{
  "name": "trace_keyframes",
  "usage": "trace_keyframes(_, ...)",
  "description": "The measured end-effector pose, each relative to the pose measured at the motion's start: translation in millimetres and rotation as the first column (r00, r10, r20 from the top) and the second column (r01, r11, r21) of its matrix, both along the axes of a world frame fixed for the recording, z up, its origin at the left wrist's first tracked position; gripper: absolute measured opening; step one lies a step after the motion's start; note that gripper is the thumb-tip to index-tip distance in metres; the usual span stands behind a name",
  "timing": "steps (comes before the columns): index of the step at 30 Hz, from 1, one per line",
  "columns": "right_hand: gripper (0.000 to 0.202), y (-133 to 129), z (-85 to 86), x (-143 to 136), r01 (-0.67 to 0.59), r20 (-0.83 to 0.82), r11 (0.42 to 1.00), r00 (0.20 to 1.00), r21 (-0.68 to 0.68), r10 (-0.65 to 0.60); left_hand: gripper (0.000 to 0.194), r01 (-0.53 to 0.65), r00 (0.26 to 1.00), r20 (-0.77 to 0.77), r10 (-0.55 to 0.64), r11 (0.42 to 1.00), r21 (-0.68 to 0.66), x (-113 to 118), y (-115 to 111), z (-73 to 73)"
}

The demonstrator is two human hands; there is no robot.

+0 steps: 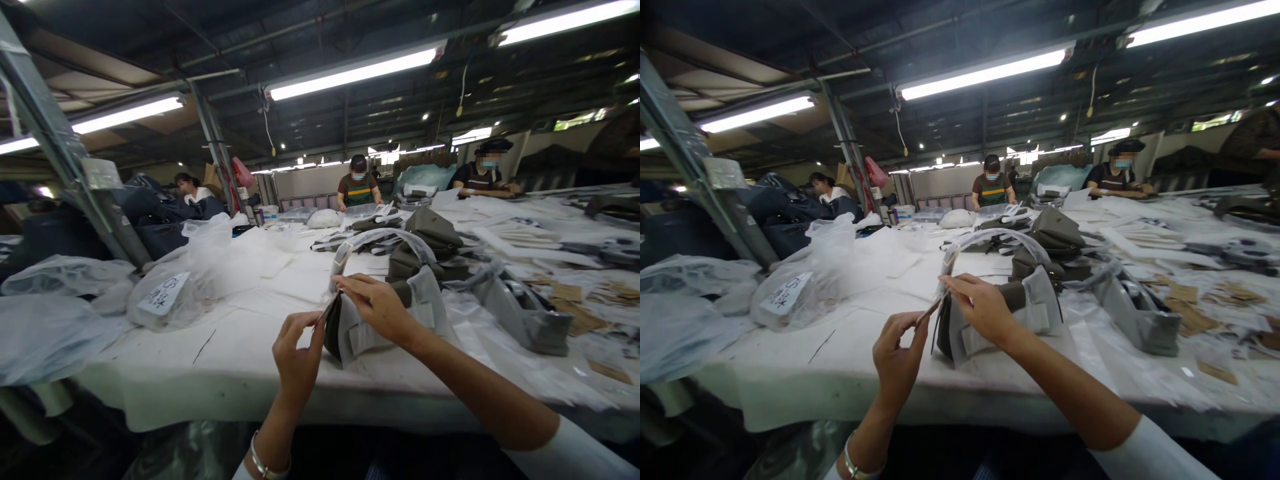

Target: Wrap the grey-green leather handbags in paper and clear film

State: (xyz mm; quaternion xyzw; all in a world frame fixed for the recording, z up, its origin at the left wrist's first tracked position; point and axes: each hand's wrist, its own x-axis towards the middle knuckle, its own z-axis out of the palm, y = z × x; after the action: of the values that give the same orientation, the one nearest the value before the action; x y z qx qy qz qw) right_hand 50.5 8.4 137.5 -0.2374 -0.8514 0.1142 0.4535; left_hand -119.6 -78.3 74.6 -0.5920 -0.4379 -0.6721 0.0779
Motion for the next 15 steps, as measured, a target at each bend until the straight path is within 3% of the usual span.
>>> trace_keyframes(4, 0.04, 7, 2.0, -2, 0.009, 0.066, 0.999, 0.998, 0.046, -0.012, 0.039, 0.02, 0.944, -0.33, 0.009, 0.996, 0.082, 5, -14, -32.1)
trace_keyframes(8, 0.044, 4, 3.4, 0, -0.049, 0.071, 0.998, 0.996, 0.035, 0.047, 0.04, 0.032, 0.853, -0.52, -0.054, 0.998, -0.051, 6, -5, -56.7)
trace_keyframes(12, 0.036, -5, -6.2, 28, -0.047, 0.016, 0.998, 0.999, 0.035, 0.047, 0.034, 0.027, 0.878, -0.47, -0.09, 0.99, -0.138, 0, -1, -60.6)
trace_keyframes(15, 0.029, -4, -23.5, 74, 0.187, -0.101, 0.982, 0.978, 0.02, -0.184, 0.031, 0.105, 0.932, -0.32, -0.169, 0.973, -0.207, -8, -9, -58.0)
